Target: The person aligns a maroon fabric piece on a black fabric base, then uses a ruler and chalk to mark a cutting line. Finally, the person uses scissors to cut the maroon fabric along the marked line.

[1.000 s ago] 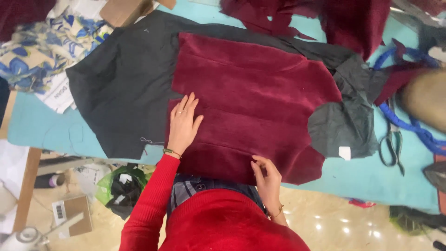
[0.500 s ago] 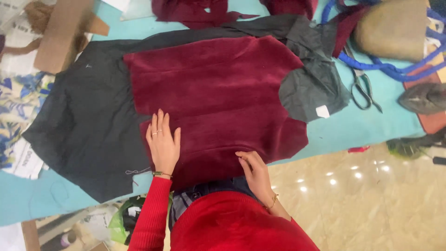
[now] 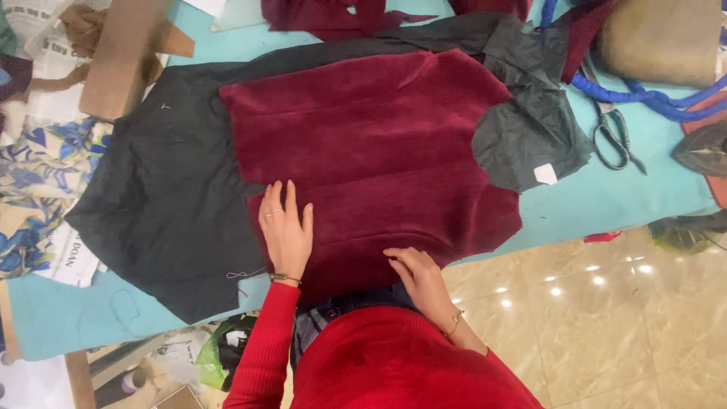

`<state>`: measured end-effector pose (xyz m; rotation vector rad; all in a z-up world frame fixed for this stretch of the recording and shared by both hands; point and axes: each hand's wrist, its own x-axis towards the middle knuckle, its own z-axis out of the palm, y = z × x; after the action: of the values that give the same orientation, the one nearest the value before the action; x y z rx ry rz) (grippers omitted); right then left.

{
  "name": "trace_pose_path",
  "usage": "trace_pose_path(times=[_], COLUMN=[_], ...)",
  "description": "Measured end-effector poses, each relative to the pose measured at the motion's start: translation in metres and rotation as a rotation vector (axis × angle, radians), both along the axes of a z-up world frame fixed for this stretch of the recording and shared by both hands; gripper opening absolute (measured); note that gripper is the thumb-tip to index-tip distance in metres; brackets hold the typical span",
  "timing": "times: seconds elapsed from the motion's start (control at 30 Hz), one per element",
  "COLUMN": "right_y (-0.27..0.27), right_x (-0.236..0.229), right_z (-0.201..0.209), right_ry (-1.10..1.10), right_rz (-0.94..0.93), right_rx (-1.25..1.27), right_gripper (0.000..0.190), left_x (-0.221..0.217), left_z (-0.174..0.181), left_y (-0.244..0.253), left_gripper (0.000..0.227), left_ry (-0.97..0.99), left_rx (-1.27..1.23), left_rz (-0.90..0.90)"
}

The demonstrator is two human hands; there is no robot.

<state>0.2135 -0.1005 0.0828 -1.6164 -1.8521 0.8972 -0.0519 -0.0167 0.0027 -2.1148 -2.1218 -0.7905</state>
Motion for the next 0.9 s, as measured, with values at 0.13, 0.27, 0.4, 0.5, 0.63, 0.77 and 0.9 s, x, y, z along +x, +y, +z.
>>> trace_pose_path(times=[0.13,0.27,0.4,0.5,0.63,0.77,0.9], right_y=[-0.001,0.000,-0.002,-0.005,-0.008,-0.012,-0.012], right_x=[-0.005,-0.011,-0.018,-0.024,-0.028,-0.032,-0.044], right_z=[-0.010,-0.005,-0.004,-0.002,-0.014,-0.021,-0.008], right_ry=[-0.004,-0.012,0.014,0.001,-0.016,-0.069,-0.044], right_rz=[0.007,0.048,0.102,0.105,0.074,0.054,0.078], right_rx=[0.021,0.034,0.040,0.058,0.083,0.052,0.013], right_gripper=[0.022,0.022,0.023,0.022,0.022,0.023,0.024], left_x=[-0.001,-0.001,-0.001,-0.001,-0.004,-0.008,-0.015], left_z=[-0.003,0.000,0.002,0.001,-0.005,-0.004,-0.004], left_y=[-0.001,-0.002,-0.003,-0.003,-0.003,-0.004,-0.004], left_gripper=[0.053,0.052,0.052,0.054,0.059,0.063,0.066], left_ry=[0.023,0.014,0.024,0.045,0.112,0.158,0.160], left_rx=[0.005,-0.019,-0.043,-0.055,-0.058,-0.065,-0.061], left_rz=[0.004,-0.001,-0.004,-0.008,-0.033,-0.072,-0.118])
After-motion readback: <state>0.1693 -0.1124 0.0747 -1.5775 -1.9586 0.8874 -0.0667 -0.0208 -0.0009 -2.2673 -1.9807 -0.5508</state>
